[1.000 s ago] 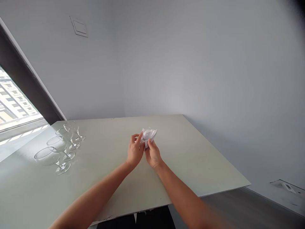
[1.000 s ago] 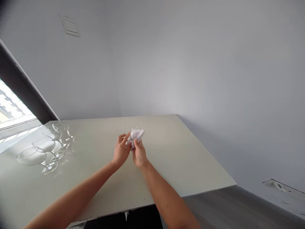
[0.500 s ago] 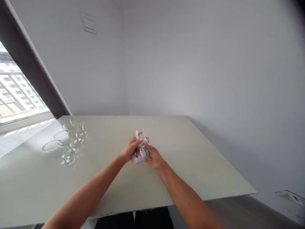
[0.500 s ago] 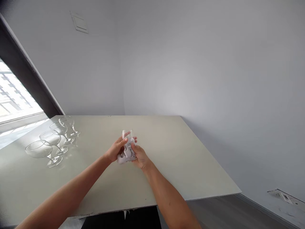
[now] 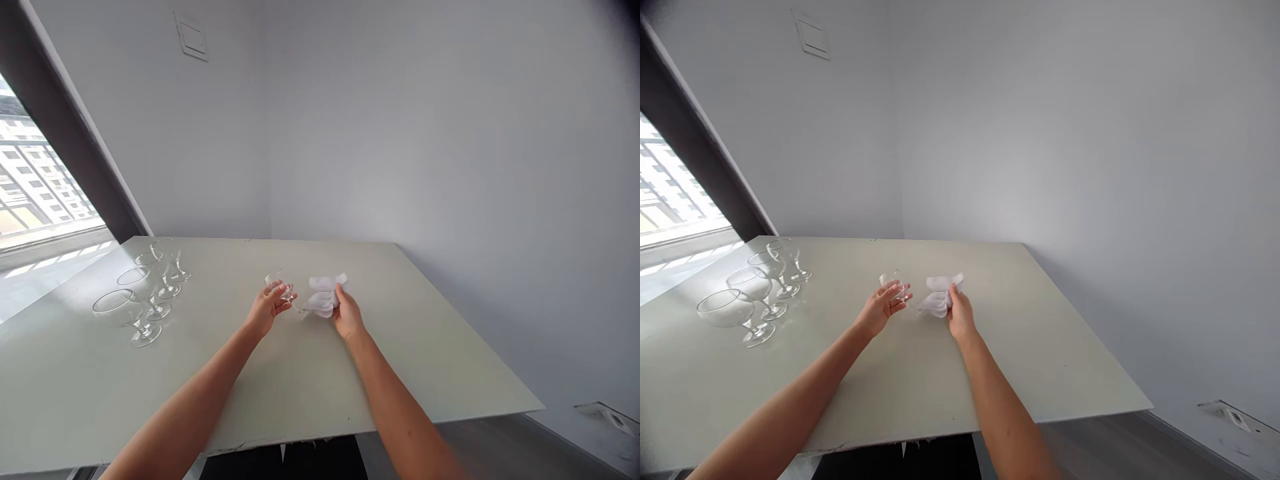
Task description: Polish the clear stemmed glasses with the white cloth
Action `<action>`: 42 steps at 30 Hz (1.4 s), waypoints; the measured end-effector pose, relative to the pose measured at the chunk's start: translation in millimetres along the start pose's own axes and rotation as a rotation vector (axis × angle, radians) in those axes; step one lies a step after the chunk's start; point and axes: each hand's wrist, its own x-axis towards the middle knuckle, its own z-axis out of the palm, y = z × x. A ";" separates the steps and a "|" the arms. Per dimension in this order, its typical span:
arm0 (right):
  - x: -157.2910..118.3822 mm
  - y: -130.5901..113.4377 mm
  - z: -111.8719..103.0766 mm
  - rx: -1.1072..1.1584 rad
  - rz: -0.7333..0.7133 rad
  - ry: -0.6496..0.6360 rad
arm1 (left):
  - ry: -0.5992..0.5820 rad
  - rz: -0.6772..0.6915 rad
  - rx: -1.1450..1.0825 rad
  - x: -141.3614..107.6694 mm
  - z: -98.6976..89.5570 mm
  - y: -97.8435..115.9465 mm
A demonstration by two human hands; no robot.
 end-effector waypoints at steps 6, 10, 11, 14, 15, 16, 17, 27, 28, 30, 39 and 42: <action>-24.0 -6.0 6.0 -0.514 -0.619 -0.155 | 0.198 0.062 -0.015 -0.5 -5.0 3.1; -41.0 18.9 28.1 -1.186 -0.946 -0.396 | 0.199 0.133 0.043 -6.9 2.6 1.2; -41.8 24.5 32.7 -1.309 -0.975 -0.371 | 0.185 0.150 0.049 -8.9 5.5 0.1; -38.0 30.3 38.7 -1.508 -0.902 -0.229 | 0.123 0.195 0.054 -14.7 15.0 -4.1; -36.0 28.6 38.1 -1.527 -0.846 -0.200 | 0.093 0.201 0.056 -16.3 17.6 -5.1; -34.0 25.8 36.4 -1.522 -0.787 -0.189 | 0.052 0.200 0.061 -17.7 19.7 -5.6; -32.2 22.6 34.2 -1.487 -0.728 -0.198 | 0.005 0.198 0.067 -18.8 21.0 -5.4; -37.1 7.4 28.4 -0.469 0.042 -0.674 | -0.269 0.143 0.063 -19.9 9.1 21.3; -38.0 7.1 29.3 -0.417 0.076 -0.682 | -0.279 0.146 0.049 -19.7 9.0 21.4; -38.6 7.3 30.6 -0.375 0.083 -0.626 | -0.275 0.172 0.030 -19.5 10.2 18.8; -41.8 12.2 27.9 -0.082 0.178 -0.647 | -0.419 -0.057 -0.053 -35.9 26.0 10.5; -41.8 17.5 32.0 -0.011 0.240 -0.582 | -0.343 -0.039 -0.115 -36.8 28.1 11.4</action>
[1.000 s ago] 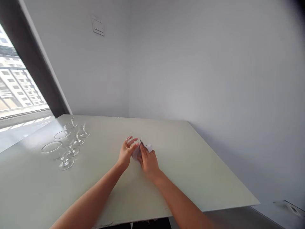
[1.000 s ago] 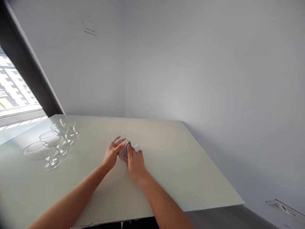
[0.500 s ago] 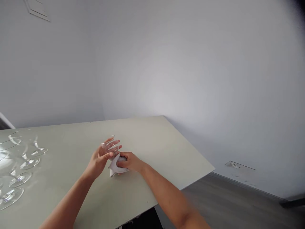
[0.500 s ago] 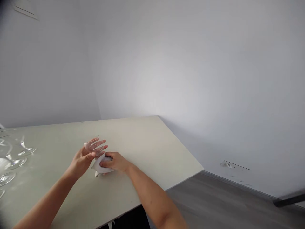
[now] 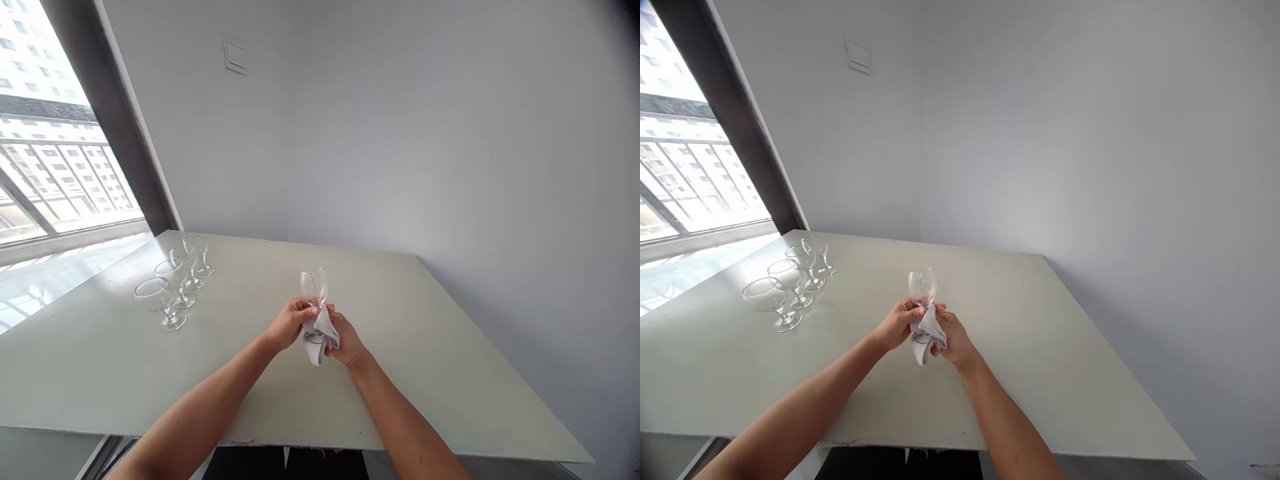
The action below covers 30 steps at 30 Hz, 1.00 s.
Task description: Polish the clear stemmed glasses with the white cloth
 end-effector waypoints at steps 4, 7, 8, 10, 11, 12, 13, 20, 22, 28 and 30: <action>9.8 4.7 -2.8 0.107 0.007 0.119 | 0.132 0.042 -0.105 5.6 -3.5 -7.3; 13.1 0.3 -10.8 0.145 -0.053 0.218 | 0.240 0.069 -0.207 12.0 -12.1 -11.7; 12.5 -2.5 -12.8 0.139 -0.092 0.264 | 0.284 0.065 -0.252 14.3 -16.0 -12.1; 8.4 -8.3 -13.5 0.053 -0.217 0.364 | 0.382 0.040 -0.357 18.6 -23.6 -12.1; 5.4 -10.4 -11.7 -0.047 -0.306 0.402 | 0.422 0.024 -0.401 20.2 -26.5 -12.3; 2.1 -11.6 -8.6 -0.190 -0.406 0.422 | 0.448 0.011 -0.432 21.4 -28.2 -12.9; -1.2 -11.7 -4.5 -0.373 -0.508 0.415 | 0.457 -0.007 -0.448 21.8 -28.5 -14.2; -8.5 2.9 12.0 -1.338 -0.857 0.351 | 0.293 -0.174 -0.476 12.9 -5.3 -33.4; -7.5 3.0 10.0 -1.277 -0.898 0.375 | 0.285 -0.170 -0.533 11.4 -0.8 -34.0; 0.2 -7.6 -3.5 -0.905 -0.719 0.519 | 0.307 -0.057 -0.450 14.7 -7.0 -24.2; 3.0 -12.6 -13.2 -0.731 -0.620 0.651 | 0.293 -0.025 -0.270 15.8 -10.6 -24.2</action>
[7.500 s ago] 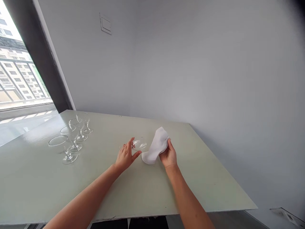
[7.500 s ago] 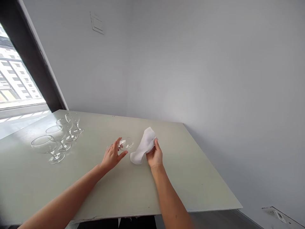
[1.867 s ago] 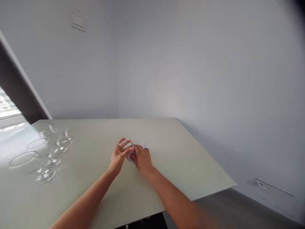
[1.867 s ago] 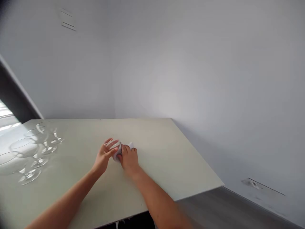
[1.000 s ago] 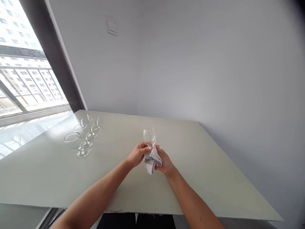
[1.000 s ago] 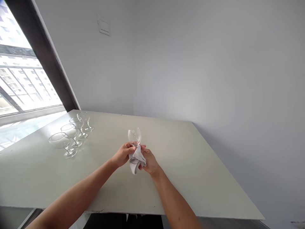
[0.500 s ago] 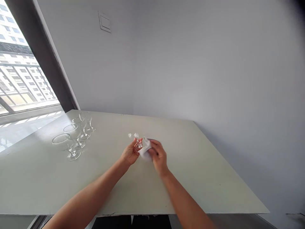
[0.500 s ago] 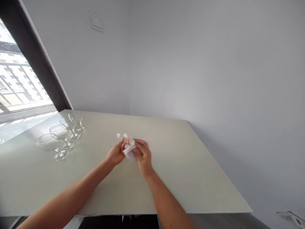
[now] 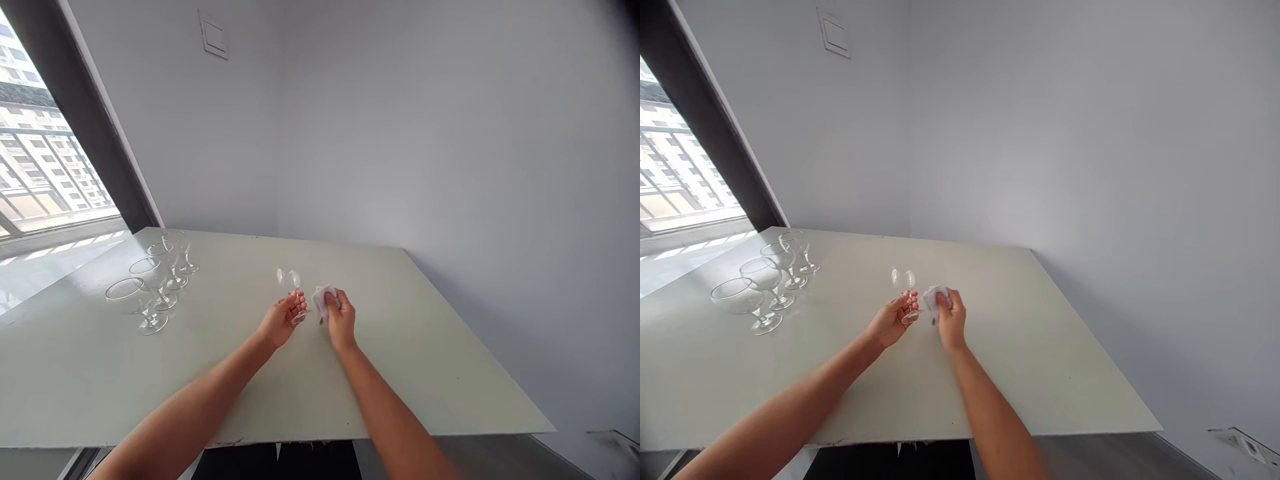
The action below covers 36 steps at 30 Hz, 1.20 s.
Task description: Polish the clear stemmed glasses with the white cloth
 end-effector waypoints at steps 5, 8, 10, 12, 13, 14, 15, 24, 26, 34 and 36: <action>10.7 1.2 -16.3 0.000 -0.115 0.126 | -0.008 0.118 0.621 -1.8 -2.3 -14.9; 9.7 -6.2 -18.5 -0.252 -0.409 -0.084 | -0.006 0.152 1.008 -6.4 -1.3 -24.8; 9.9 -8.6 -18.9 -0.398 -0.448 -0.121 | 0.011 0.196 1.155 -9.3 -0.6 -27.2; 12.3 -8.0 -21.7 -0.426 -0.346 -0.052 | -0.025 0.209 1.152 -11.4 0.3 -26.9; 14.4 -6.8 -24.2 -0.390 -0.268 -0.018 | -0.073 0.187 1.104 -12.2 0.9 -26.3; 17.1 -5.2 -27.2 -0.326 -0.188 0.011 | -0.131 0.147 1.037 -12.8 1.7 -25.6; 20.2 -3.4 -30.5 -0.239 -0.112 0.034 | -0.196 0.095 0.963 -13.5 2.8 -24.9; 44.8 16.6 -41.8 0.799 0.416 0.114 | -0.280 0.156 0.732 -36.3 26.7 8.3; 45.2 19.6 -42.5 0.887 0.397 0.098 | -0.171 0.235 0.670 -50.3 26.5 24.1; 39.2 27.5 -41.9 0.861 0.466 0.066 | 0.454 0.590 0.632 -129.2 -56.1 66.2; 37.0 24.5 -38.8 0.849 0.482 0.011 | 0.577 0.625 0.611 -146.8 -87.6 77.4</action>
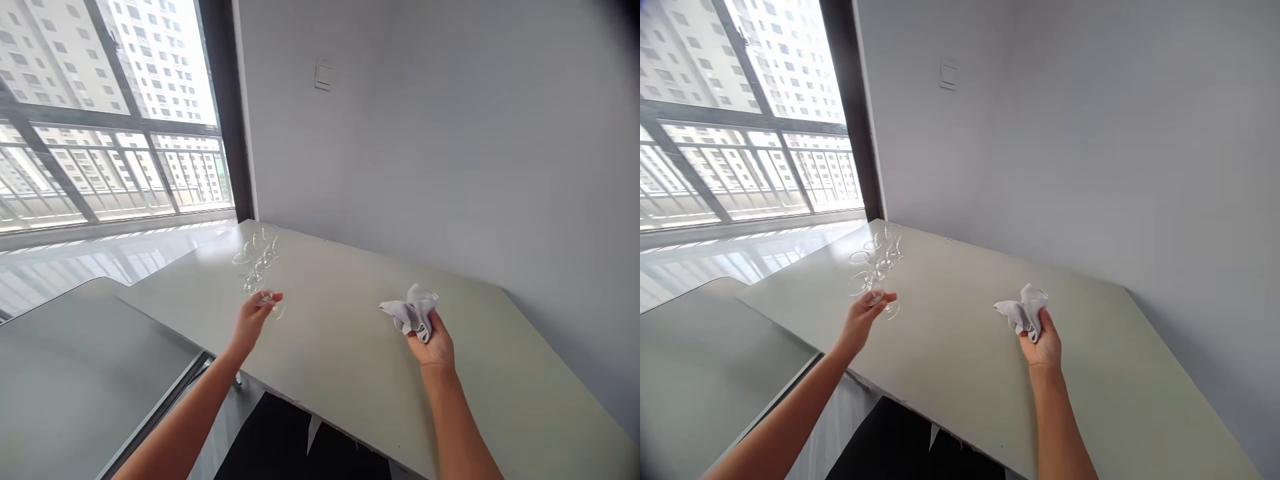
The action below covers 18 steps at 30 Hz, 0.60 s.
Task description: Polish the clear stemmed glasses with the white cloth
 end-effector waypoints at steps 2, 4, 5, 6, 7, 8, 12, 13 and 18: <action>-3.1 0.6 5.6 -0.027 0.049 -0.078 | 0.094 0.015 0.069 8.0 -32.9 -5.4; -5.7 0.4 10.7 -0.064 0.120 -0.143 | 0.144 -0.006 0.090 17.0 -58.8 -8.9; -6.6 0.2 12.5 -0.079 0.150 -0.161 | 0.155 -0.023 0.083 21.4 -68.6 -10.4; -7.0 -0.2 13.7 -0.090 0.171 -0.172 | 0.163 -0.038 0.069 25.5 -76.4 -12.0; -6.9 -0.6 14.3 -0.096 0.180 -0.180 | 0.169 -0.048 0.060 29.2 -82.4 -13.8; -6.5 -1.0 14.3 -0.098 0.179 -0.182 | 0.175 -0.052 0.057 32.5 -86.7 -16.0; -3.0 -1.6 13.3 -0.091 0.150 -0.151 | 0.193 -0.067 0.072 41.5 -95.3 -27.0; -2.4 -1.2 13.3 -0.089 0.134 -0.147 | 0.193 -0.073 0.081 43.0 -96.3 -29.8; -3.2 3.0 14.6 -0.056 0.031 -0.132 | 0.193 -0.083 0.207 49.3 -97.0 -38.4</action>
